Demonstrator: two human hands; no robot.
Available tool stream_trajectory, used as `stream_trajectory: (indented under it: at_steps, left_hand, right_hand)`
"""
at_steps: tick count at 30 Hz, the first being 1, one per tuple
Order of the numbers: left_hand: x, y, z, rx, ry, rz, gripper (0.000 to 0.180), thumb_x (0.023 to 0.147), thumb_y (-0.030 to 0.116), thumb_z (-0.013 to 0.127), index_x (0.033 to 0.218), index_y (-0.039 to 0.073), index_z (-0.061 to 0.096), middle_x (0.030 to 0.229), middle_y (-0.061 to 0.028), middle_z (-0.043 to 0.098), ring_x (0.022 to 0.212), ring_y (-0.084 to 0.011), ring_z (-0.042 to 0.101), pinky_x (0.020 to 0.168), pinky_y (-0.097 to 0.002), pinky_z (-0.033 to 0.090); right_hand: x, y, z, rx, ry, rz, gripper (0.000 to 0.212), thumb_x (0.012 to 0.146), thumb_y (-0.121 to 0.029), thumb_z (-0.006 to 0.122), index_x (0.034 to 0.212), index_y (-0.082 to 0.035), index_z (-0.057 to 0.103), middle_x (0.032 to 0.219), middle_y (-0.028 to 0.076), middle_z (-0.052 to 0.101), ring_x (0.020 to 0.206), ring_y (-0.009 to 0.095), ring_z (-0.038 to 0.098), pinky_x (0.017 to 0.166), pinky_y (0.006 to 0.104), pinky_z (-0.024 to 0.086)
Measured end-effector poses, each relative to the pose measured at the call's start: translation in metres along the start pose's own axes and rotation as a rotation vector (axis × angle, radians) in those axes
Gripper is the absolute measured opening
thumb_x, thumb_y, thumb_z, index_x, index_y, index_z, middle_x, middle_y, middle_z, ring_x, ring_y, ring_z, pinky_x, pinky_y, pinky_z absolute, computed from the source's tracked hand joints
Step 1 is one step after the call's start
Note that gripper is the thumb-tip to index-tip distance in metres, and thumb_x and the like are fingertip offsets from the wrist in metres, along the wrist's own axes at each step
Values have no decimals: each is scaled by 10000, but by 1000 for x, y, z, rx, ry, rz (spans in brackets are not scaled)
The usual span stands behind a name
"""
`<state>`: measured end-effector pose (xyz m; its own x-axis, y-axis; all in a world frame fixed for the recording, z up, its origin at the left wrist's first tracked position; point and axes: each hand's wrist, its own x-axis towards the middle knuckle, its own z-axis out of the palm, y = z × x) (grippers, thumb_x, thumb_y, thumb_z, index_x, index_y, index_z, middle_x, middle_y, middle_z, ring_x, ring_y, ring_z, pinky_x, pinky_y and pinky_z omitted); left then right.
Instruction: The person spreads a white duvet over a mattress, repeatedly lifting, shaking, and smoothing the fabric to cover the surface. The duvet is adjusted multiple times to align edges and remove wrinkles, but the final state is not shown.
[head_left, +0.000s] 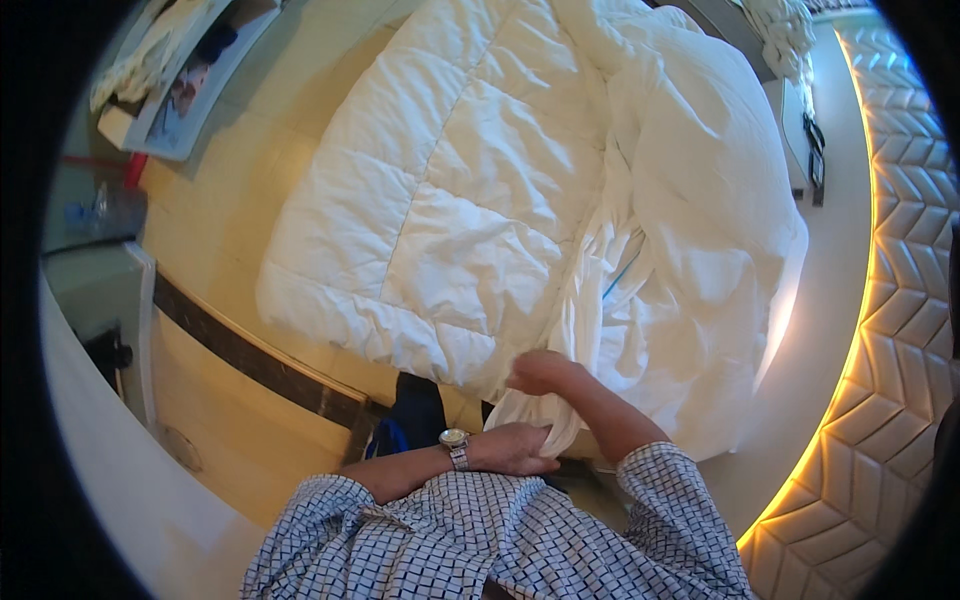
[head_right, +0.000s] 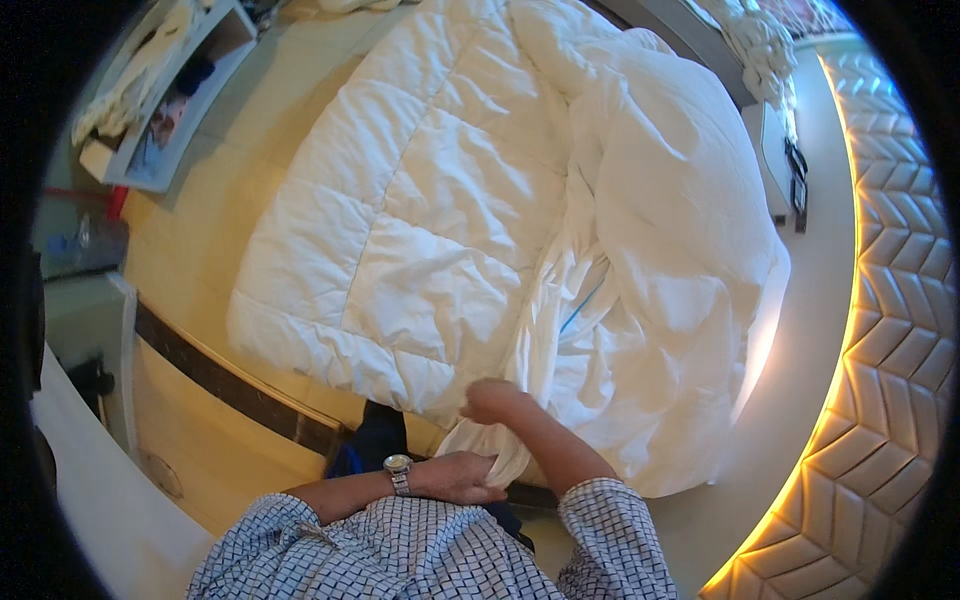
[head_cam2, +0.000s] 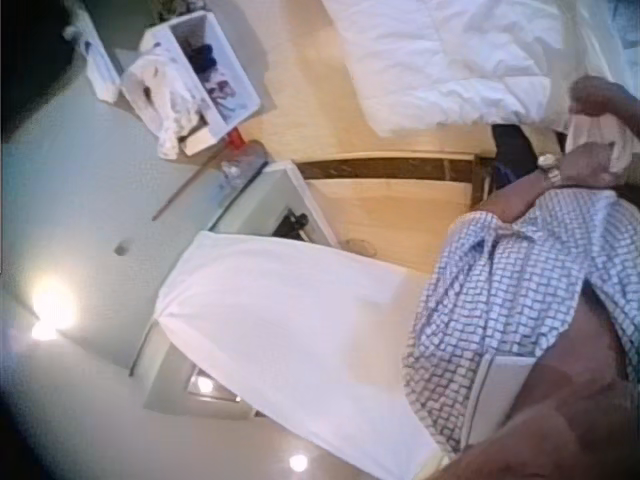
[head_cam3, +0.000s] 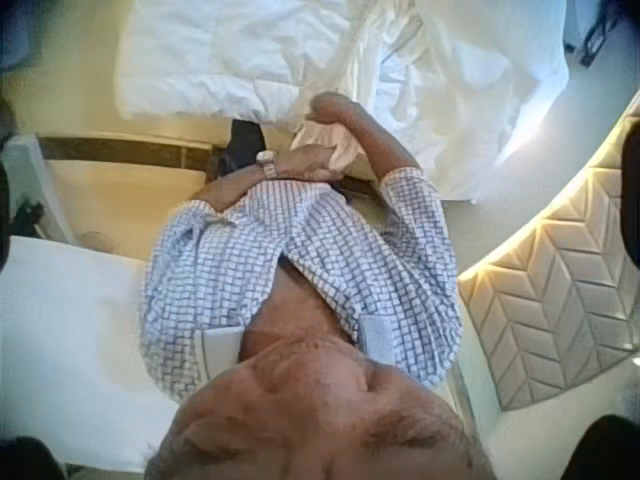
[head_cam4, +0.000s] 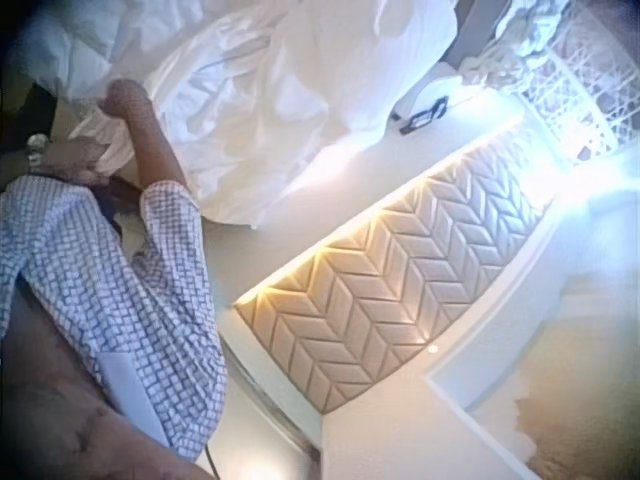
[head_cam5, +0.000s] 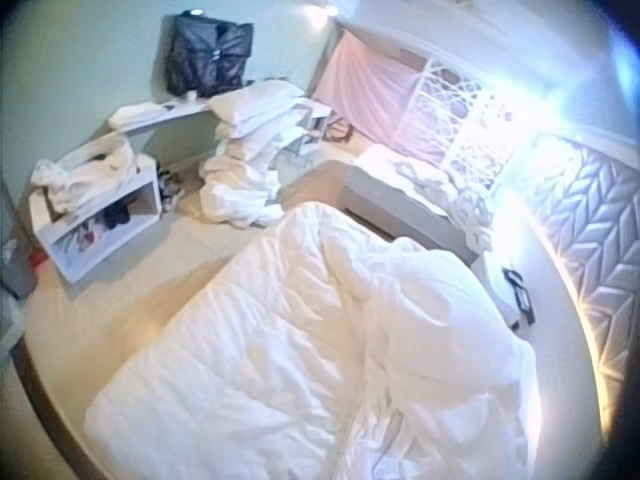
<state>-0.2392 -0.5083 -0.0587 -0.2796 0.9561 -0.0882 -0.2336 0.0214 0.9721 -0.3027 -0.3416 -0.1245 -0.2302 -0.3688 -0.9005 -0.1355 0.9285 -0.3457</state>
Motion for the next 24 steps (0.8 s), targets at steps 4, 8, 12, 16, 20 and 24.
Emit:
stream_trajectory:
  at_steps: [4,8,12,16,20,24]
  left_hand:
    - [9,-26,30,-182,-208,-44,559,986,486,601,1161,-38,512,966,-232,617,932,-336,617,829,-415,483]
    - [28,-28,49,-442,-374,-68,568,999,484,584,1207,-37,499,1066,-167,590,1039,-224,549,922,-366,442]
    - [53,-51,86,-497,-390,-64,589,1007,475,575,1278,-40,483,1140,-130,576,1094,-193,506,960,-353,415]
    - [82,-60,127,-462,-319,-138,579,1008,459,575,1297,-37,493,1163,-124,589,1099,-184,528,980,-329,426]
    - [88,-74,143,-871,46,-292,515,995,448,600,1201,-22,556,1096,-116,627,992,-182,611,912,-343,521]
    - [55,-178,147,-1292,1014,-693,384,1002,359,621,1130,-2,590,1092,-129,646,1026,-244,667,832,-435,591]
  right_hand:
    - [-41,61,31,29,-215,221,602,925,-533,542,996,34,732,974,219,727,923,382,691,851,494,522]
    - [-43,98,78,290,-372,357,569,921,-524,576,868,29,700,777,148,702,694,294,681,670,451,547]
    - [-30,102,122,920,-17,315,511,855,-459,696,908,49,716,748,106,703,575,190,641,504,356,513]
    - [-29,112,165,925,241,239,411,775,-362,783,947,6,719,786,120,700,682,213,658,640,387,540]
    - [-37,171,209,757,252,136,485,722,-362,783,1010,23,724,857,152,728,775,270,681,753,380,548]
    - [-82,210,203,649,98,87,420,745,-309,778,1012,12,731,883,99,724,824,219,660,785,344,515]
